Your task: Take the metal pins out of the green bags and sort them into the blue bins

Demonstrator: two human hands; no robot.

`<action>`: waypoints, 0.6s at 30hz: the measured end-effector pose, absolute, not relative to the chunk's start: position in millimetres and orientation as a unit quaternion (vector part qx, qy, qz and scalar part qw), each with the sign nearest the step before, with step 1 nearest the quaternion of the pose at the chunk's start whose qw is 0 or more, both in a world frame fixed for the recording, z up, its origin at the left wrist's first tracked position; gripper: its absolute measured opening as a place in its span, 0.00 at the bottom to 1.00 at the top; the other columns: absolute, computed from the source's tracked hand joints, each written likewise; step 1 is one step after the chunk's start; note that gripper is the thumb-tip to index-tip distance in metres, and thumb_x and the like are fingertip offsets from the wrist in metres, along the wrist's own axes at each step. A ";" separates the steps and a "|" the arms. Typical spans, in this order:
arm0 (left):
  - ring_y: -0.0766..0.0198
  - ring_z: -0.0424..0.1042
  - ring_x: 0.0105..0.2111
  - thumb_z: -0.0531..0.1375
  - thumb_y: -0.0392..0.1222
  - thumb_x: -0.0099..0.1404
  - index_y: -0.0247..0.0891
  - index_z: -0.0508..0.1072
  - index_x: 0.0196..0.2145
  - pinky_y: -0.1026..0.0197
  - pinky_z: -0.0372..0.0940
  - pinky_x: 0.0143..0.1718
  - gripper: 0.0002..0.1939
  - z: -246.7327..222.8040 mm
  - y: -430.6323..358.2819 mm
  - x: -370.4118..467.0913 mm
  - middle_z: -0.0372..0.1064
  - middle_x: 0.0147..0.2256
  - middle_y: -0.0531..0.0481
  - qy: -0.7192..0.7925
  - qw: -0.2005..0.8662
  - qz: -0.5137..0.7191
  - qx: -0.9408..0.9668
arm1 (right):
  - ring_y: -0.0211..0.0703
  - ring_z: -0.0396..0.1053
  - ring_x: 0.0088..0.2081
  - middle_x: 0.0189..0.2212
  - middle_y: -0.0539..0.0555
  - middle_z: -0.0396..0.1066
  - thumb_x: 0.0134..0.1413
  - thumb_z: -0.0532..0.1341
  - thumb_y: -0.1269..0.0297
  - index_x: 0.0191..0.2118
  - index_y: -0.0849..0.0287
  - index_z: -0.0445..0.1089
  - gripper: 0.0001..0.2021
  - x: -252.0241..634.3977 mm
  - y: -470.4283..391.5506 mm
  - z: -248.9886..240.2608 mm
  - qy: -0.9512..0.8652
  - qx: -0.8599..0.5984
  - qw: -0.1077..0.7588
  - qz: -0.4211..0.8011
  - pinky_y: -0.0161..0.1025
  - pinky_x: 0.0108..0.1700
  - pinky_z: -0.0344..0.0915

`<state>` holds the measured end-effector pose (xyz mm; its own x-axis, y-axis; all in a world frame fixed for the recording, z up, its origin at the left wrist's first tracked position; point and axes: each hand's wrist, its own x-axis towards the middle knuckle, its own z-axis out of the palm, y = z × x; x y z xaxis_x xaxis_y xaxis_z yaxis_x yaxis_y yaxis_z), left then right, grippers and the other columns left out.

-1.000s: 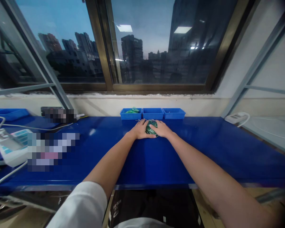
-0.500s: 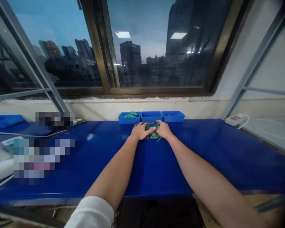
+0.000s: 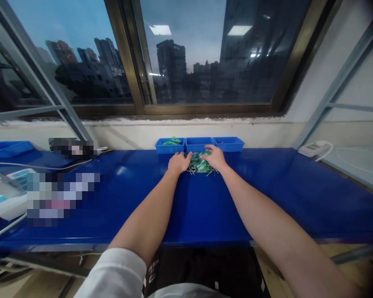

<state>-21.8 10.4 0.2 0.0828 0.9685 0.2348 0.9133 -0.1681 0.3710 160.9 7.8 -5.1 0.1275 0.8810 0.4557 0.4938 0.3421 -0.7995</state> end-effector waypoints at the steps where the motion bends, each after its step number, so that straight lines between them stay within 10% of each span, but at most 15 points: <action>1: 0.49 0.67 0.48 0.37 0.67 0.61 0.35 0.70 0.47 0.53 0.59 0.48 0.38 -0.7 11.2 -21.6 0.67 0.48 0.35 0.636 0.066 0.211 0.739 | 0.49 0.69 0.46 0.44 0.60 0.72 0.31 0.69 0.66 0.46 0.64 0.69 0.28 161.6 10.8 -6.5 -0.611 -0.539 0.536 0.221 0.42 0.47 0.66; 18: 0.58 0.70 0.41 0.61 0.43 0.55 0.34 0.72 0.40 0.59 0.63 0.45 0.15 7.0 0.4 -0.5 0.71 0.41 0.44 0.450 0.124 0.427 0.775 | 0.45 0.71 0.41 0.38 0.55 0.74 0.25 0.68 0.75 0.23 0.61 0.70 0.11 152.1 5.4 8.6 -0.399 -0.341 0.706 0.476 0.44 0.46 0.65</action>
<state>-0.5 0.4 7.0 0.2308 0.8022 0.5506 0.5912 -0.5651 0.5755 152.1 5.4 8.6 0.2287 0.9437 0.2391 -0.3997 0.3150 -0.8608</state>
